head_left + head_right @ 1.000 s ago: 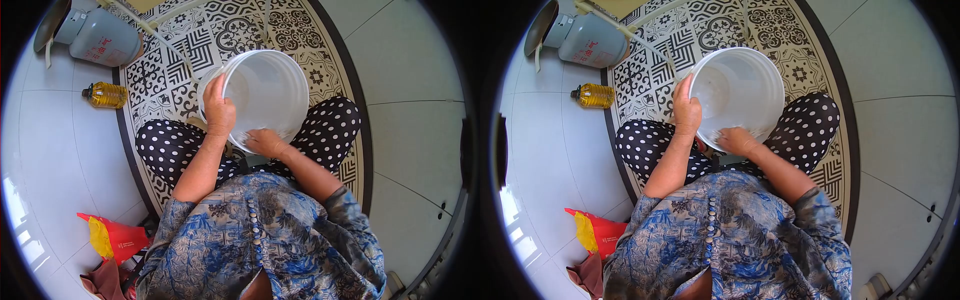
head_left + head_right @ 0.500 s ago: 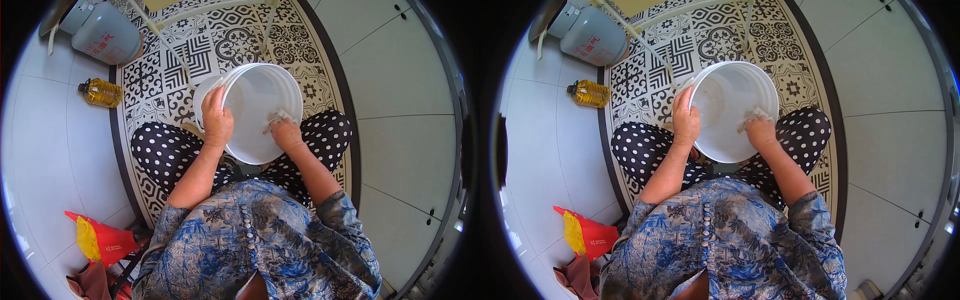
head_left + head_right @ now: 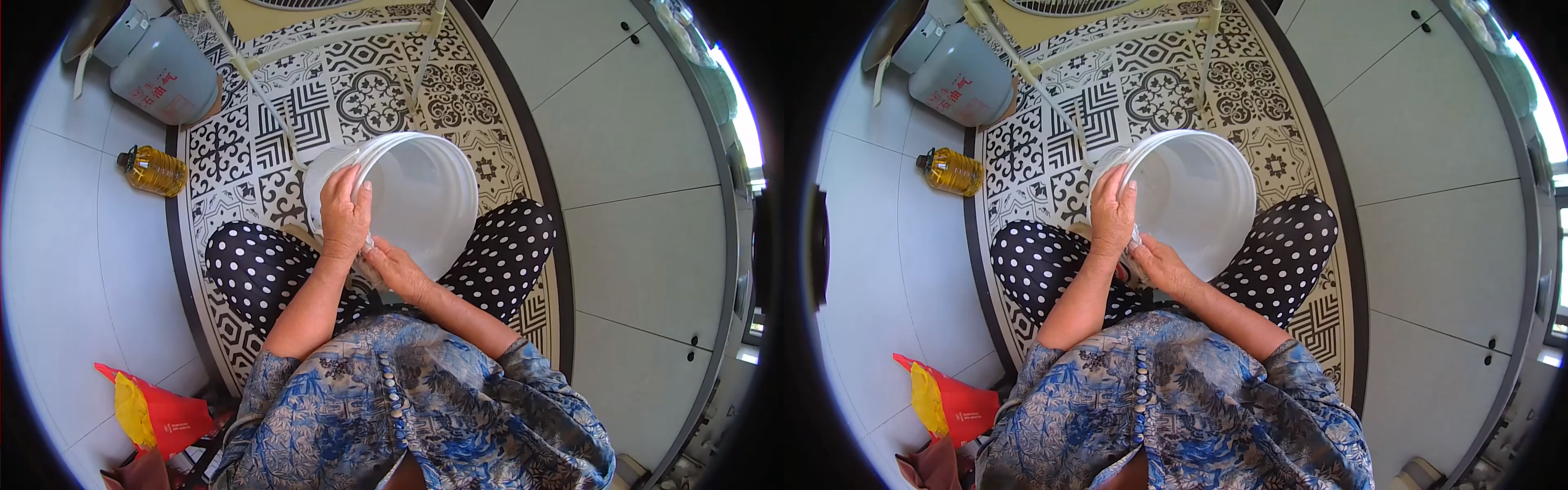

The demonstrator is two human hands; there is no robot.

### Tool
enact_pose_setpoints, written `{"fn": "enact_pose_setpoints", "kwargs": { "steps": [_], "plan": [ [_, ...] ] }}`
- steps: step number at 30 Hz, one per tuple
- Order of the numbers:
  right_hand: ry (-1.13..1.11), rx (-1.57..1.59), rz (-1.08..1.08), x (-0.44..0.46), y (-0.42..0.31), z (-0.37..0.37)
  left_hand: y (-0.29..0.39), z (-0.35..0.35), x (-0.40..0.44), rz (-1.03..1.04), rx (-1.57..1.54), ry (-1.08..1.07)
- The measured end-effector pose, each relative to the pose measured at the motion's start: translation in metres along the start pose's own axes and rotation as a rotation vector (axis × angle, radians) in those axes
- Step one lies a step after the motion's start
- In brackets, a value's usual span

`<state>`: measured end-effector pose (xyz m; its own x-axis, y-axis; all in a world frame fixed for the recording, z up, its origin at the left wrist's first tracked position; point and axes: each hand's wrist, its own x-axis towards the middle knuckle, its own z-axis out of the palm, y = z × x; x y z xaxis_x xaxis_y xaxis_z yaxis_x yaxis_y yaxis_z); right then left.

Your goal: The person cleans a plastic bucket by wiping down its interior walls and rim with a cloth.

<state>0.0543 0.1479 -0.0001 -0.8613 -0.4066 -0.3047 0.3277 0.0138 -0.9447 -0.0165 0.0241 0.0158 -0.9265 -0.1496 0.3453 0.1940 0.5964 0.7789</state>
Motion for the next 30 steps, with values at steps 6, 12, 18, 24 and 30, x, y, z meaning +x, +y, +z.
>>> {"fn": "enact_pose_setpoints", "kwargs": {
  "steps": [6, 12, 18, 24, 30],
  "plan": [
    [-0.117, -0.567, 0.020, -0.011, 0.013, -0.018, -0.004, -0.002, 0.004, -0.017, 0.003, 0.010],
    [-0.391, -1.254, -0.118, -0.010, 0.019, -0.036, 0.000, 0.002, 0.004, 0.044, -0.029, 0.020],
    [0.007, -0.007, 0.287, 0.023, -0.011, -0.009, -0.007, -0.002, -0.012, 0.043, -0.073, 0.025],
    [0.388, 0.795, 0.266, 0.071, -0.077, -0.024, -0.004, -0.005, -0.022, -0.023, -0.074, -0.028],
    [0.536, 0.727, 0.074, 0.070, -0.062, -0.004, -0.008, -0.003, -0.021, -0.024, -0.080, -0.015]
  ]
}}
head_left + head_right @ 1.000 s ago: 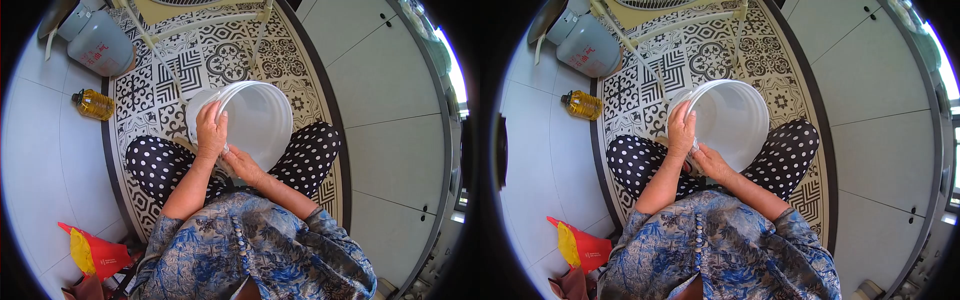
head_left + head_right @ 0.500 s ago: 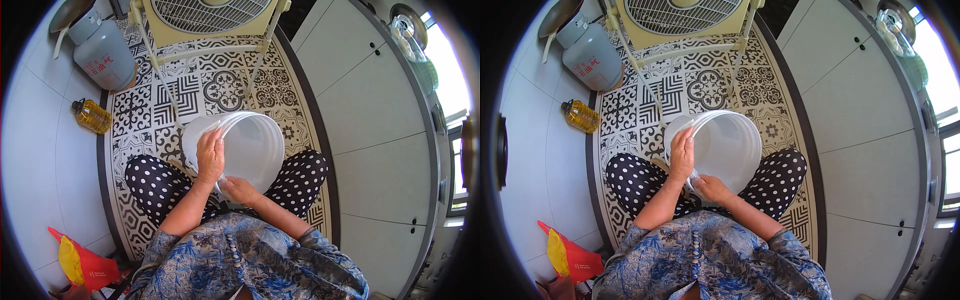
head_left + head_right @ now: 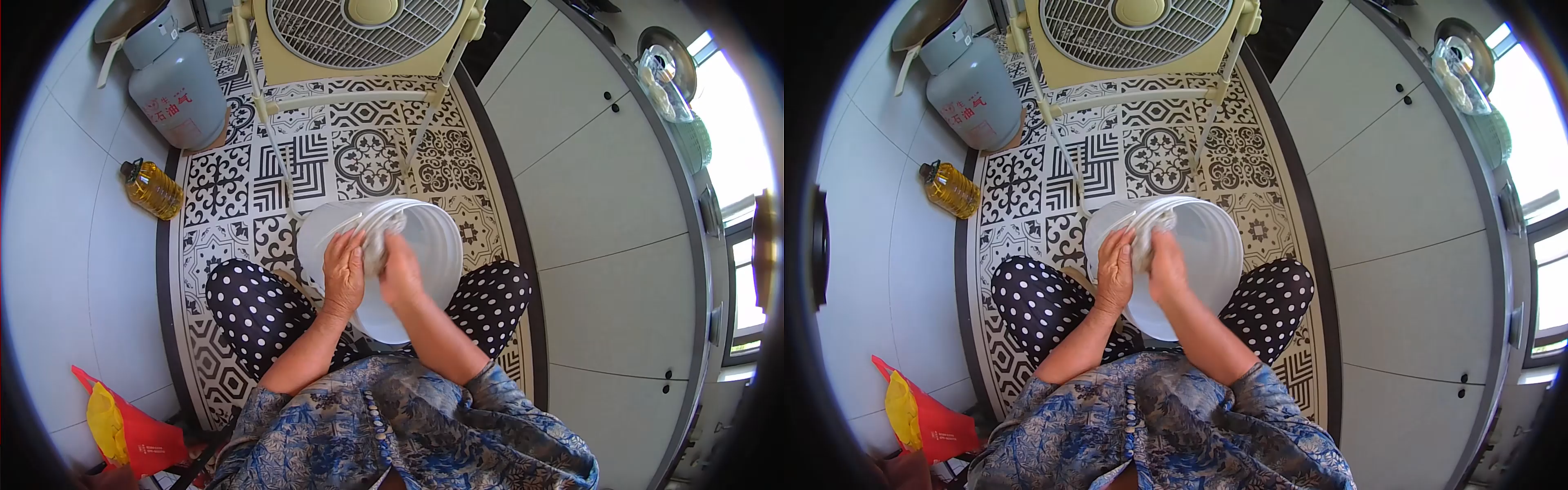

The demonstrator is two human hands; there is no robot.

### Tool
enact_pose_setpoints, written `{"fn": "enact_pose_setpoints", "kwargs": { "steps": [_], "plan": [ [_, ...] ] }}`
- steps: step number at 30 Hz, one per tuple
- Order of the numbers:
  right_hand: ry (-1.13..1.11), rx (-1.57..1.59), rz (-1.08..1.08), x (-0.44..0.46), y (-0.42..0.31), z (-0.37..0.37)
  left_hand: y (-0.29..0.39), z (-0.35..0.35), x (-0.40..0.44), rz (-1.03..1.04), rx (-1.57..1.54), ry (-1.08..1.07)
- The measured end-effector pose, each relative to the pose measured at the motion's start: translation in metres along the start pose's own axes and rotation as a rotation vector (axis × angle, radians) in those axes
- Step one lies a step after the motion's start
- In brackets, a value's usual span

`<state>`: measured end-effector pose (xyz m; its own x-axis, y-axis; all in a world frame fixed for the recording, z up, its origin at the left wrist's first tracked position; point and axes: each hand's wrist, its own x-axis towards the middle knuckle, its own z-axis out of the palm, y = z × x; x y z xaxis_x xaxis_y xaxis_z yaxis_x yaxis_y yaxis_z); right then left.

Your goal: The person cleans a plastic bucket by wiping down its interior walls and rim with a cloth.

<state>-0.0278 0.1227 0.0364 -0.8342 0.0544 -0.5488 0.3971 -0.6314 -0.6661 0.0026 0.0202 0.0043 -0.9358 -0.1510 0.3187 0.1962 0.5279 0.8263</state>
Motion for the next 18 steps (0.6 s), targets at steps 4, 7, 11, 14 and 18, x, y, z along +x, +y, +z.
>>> {"fn": "enact_pose_setpoints", "kwargs": {
  "steps": [4, 7, 11, 14, 18],
  "plan": [
    [-0.273, -0.453, -0.120, -0.038, 0.017, -0.015, -0.004, -0.005, 0.001, 0.002, -0.046, -0.005],
    [-0.369, -0.508, -0.009, -0.048, 0.017, -0.026, -0.001, -0.006, -0.001, 0.022, -0.015, 0.007],
    [-0.292, -0.376, 0.095, -0.045, 0.005, -0.024, 0.002, -0.003, -0.001, 0.033, -0.013, 0.009],
    [-0.238, -0.145, -0.068, -0.046, -0.009, -0.012, -0.001, -0.002, -0.002, 0.030, -0.003, -0.001],
    [-0.215, -0.349, -0.347, -0.049, -0.020, -0.002, -0.002, -0.003, -0.005, 0.087, 0.037, 0.003]
  ]
}}
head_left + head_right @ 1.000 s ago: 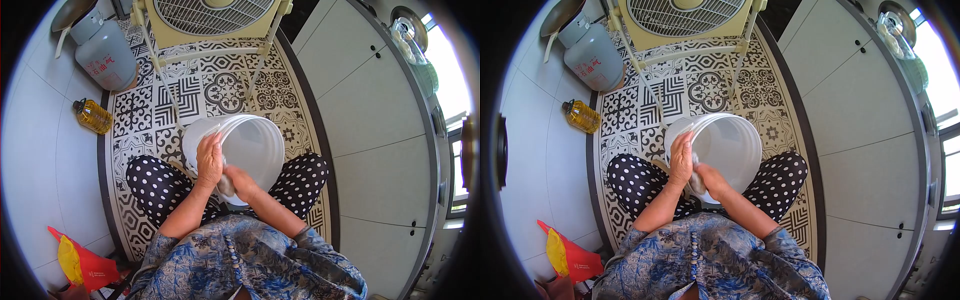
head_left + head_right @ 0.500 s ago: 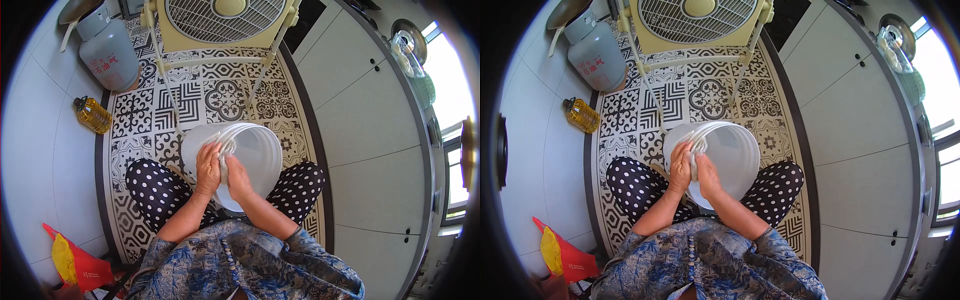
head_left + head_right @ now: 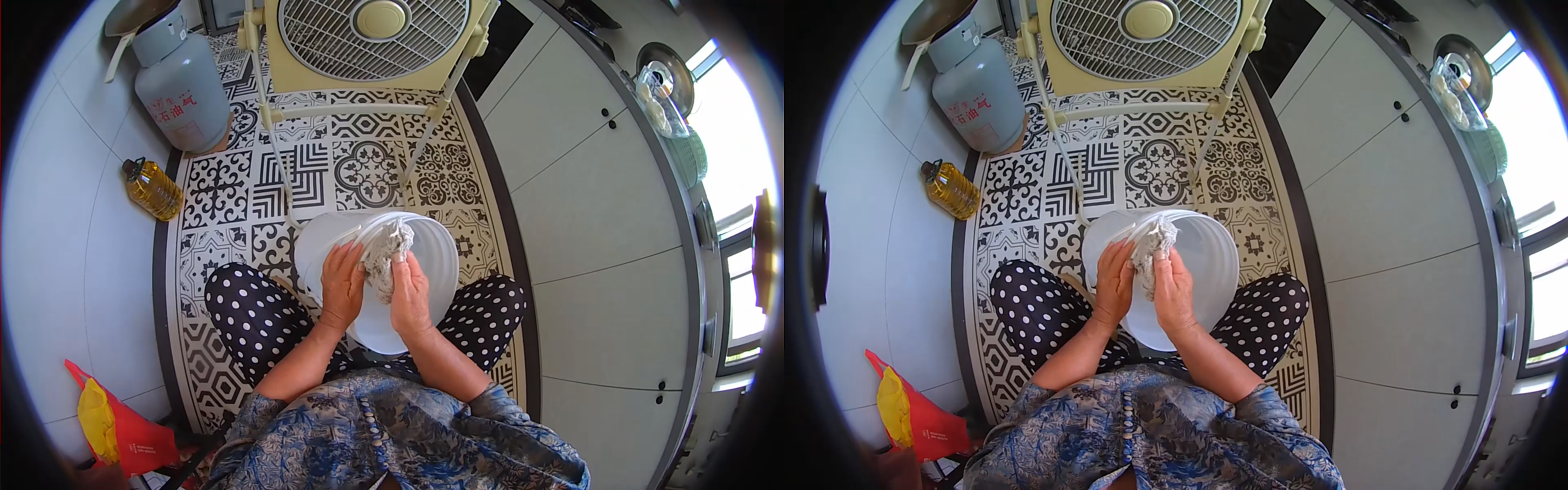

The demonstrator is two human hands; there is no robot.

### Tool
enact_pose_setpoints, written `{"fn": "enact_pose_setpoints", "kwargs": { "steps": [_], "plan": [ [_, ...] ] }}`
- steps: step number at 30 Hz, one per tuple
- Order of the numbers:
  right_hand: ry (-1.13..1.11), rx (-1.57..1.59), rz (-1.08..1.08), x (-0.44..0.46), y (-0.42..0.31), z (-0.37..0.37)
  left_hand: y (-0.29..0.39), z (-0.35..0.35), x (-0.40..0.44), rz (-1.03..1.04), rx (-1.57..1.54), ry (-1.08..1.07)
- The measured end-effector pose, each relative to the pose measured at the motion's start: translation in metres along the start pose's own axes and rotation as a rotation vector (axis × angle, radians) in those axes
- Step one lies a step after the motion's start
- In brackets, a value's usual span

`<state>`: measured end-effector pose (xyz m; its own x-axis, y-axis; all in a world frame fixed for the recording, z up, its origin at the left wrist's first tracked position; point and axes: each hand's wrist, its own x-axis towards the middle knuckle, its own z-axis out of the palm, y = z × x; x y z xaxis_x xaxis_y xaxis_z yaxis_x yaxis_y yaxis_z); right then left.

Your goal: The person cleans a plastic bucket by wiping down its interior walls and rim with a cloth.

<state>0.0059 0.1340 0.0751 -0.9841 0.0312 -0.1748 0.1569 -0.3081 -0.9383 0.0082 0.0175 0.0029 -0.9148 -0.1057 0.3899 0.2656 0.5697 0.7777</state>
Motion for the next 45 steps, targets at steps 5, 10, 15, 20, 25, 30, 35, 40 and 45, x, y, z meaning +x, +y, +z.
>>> {"fn": "enact_pose_setpoints", "kwargs": {
  "steps": [5, 10, 15, 20, 25, 30, 35, 40, 45],
  "plan": [
    [-0.099, -0.912, -0.504, 0.028, 0.007, 0.002, 0.000, 0.002, -0.003, -0.004, 0.014, -0.013],
    [-0.104, -1.074, -0.811, 0.059, 0.001, 0.005, 0.002, 0.000, 0.001, -0.075, 0.002, -0.055],
    [0.142, -1.317, -0.638, 0.100, -0.008, -0.045, 0.002, -0.002, -0.003, -0.008, 0.002, 0.001],
    [0.240, -1.382, -0.358, 0.116, 0.005, -0.118, 0.006, -0.003, -0.003, -0.018, -0.016, 0.027],
    [0.331, -1.447, -0.260, 0.094, 0.018, -0.135, 0.008, -0.001, -0.004, 0.008, -0.015, -0.021],
    [0.279, -1.432, -0.193, 0.095, 0.008, -0.136, 0.006, -0.001, -0.009, 0.016, -0.054, -0.036],
    [0.227, -1.483, 0.011, 0.096, -0.008, -0.124, 0.006, 0.002, -0.011, 0.003, -0.031, -0.043],
    [0.296, -1.468, -0.096, 0.099, 0.004, -0.115, 0.007, -0.004, -0.021, -0.009, -0.024, -0.026],
    [0.105, -1.484, -0.182, 0.104, -0.012, -0.087, 0.009, -0.009, -0.041, -0.037, -0.002, 0.080]
  ]
}}
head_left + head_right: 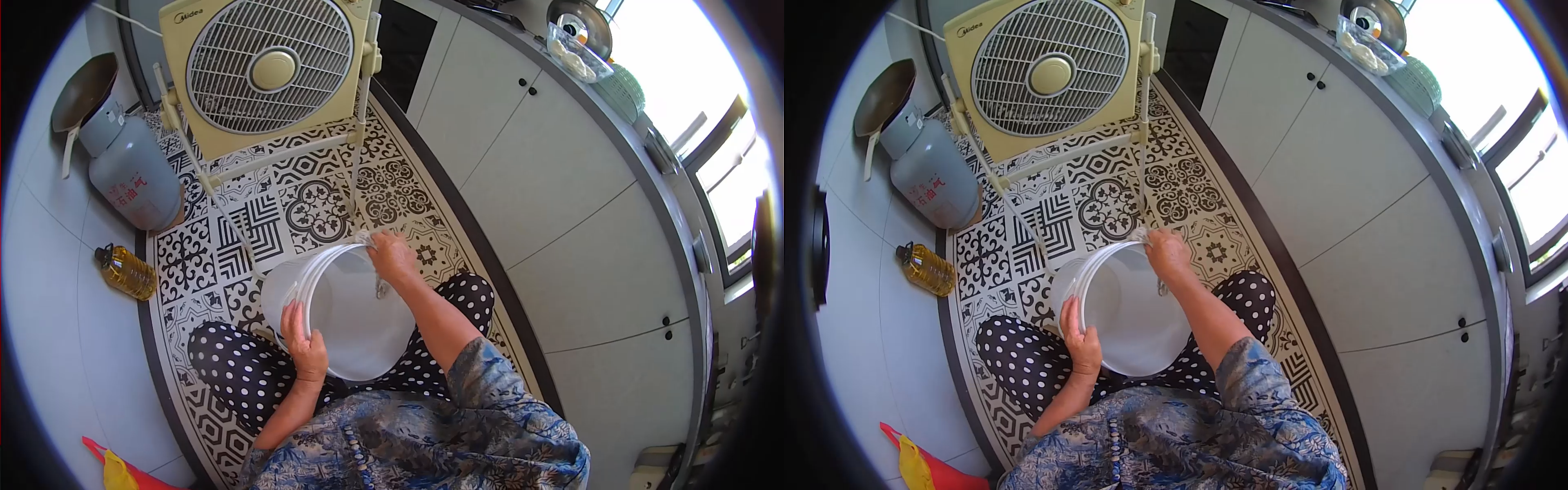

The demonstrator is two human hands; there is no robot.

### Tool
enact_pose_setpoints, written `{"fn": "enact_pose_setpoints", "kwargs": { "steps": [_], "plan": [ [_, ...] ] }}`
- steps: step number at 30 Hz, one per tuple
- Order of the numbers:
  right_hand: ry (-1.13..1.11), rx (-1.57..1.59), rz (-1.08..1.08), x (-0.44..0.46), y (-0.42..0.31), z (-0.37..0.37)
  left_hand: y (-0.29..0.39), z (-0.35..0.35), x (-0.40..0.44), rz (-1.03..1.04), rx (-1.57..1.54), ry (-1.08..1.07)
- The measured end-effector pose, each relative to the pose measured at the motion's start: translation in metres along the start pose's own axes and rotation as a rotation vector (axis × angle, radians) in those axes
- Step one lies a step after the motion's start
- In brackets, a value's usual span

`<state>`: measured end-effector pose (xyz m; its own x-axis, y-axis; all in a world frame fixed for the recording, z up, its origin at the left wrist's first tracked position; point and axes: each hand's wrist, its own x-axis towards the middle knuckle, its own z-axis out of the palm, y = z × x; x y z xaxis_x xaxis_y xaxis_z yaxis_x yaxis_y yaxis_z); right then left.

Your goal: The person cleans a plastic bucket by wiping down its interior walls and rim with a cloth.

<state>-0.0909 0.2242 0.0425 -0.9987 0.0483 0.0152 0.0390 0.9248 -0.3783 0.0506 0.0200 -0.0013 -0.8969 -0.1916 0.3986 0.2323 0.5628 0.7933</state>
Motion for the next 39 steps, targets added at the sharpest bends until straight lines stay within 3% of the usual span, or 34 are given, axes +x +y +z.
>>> {"fn": "enact_pose_setpoints", "kwargs": {
  "steps": [4, 6, 8, 10, 12, 14, 18, 19, 24, 27, 29, 30, 32, 39],
  "plan": [
    [0.146, 0.058, -0.295, 0.016, -0.026, 0.009, -0.005, 0.011, -0.017, -0.020, 0.084, 0.068],
    [0.213, -0.017, -0.443, 0.019, -0.040, 0.011, -0.013, 0.018, -0.024, -0.235, 0.036, 0.094],
    [0.194, 0.024, -0.467, 0.019, -0.050, 0.011, -0.012, 0.017, -0.022, -0.181, 0.055, 0.085],
    [0.203, 0.018, -0.458, 0.013, -0.056, 0.007, -0.012, 0.009, -0.017, -0.387, 0.079, 0.045],
    [0.186, 0.013, -0.494, 0.005, -0.064, 0.006, -0.019, 0.003, -0.007, -0.379, 0.114, 0.055],
    [0.192, -0.007, -0.520, -0.003, -0.069, 0.009, -0.005, -0.013, 0.017, -0.035, 0.325, 0.181],
    [0.206, 0.020, -0.639, -0.019, -0.079, 0.012, -0.002, -0.012, 0.064, -0.117, 0.156, -0.258],
    [0.200, 0.004, -0.654, -0.022, -0.081, 0.010, -0.003, -0.010, 0.070, -0.136, 0.242, -0.357],
    [0.126, 0.018, -0.633, -0.015, -0.069, 0.006, -0.003, 0.001, 0.070, -0.122, 0.121, -0.311],
    [0.155, 0.039, -0.513, -0.003, -0.041, 0.015, 0.000, 0.000, 0.067, -0.172, 0.138, -0.264],
    [0.110, -0.044, -0.216, 0.007, -0.009, 0.025, -0.003, -0.002, 0.068, -0.176, 0.130, -0.264],
    [0.117, -0.050, -0.206, 0.004, 0.000, 0.025, -0.006, -0.003, 0.068, -0.170, 0.102, -0.248],
    [0.106, 0.081, 0.029, -0.010, 0.018, 0.027, -0.006, 0.002, 0.066, -0.155, 0.060, -0.250],
    [0.133, 0.168, 0.169, -0.025, 0.014, 0.020, 0.005, 0.005, 0.065, -0.065, 0.127, -0.303]
  ]
}}
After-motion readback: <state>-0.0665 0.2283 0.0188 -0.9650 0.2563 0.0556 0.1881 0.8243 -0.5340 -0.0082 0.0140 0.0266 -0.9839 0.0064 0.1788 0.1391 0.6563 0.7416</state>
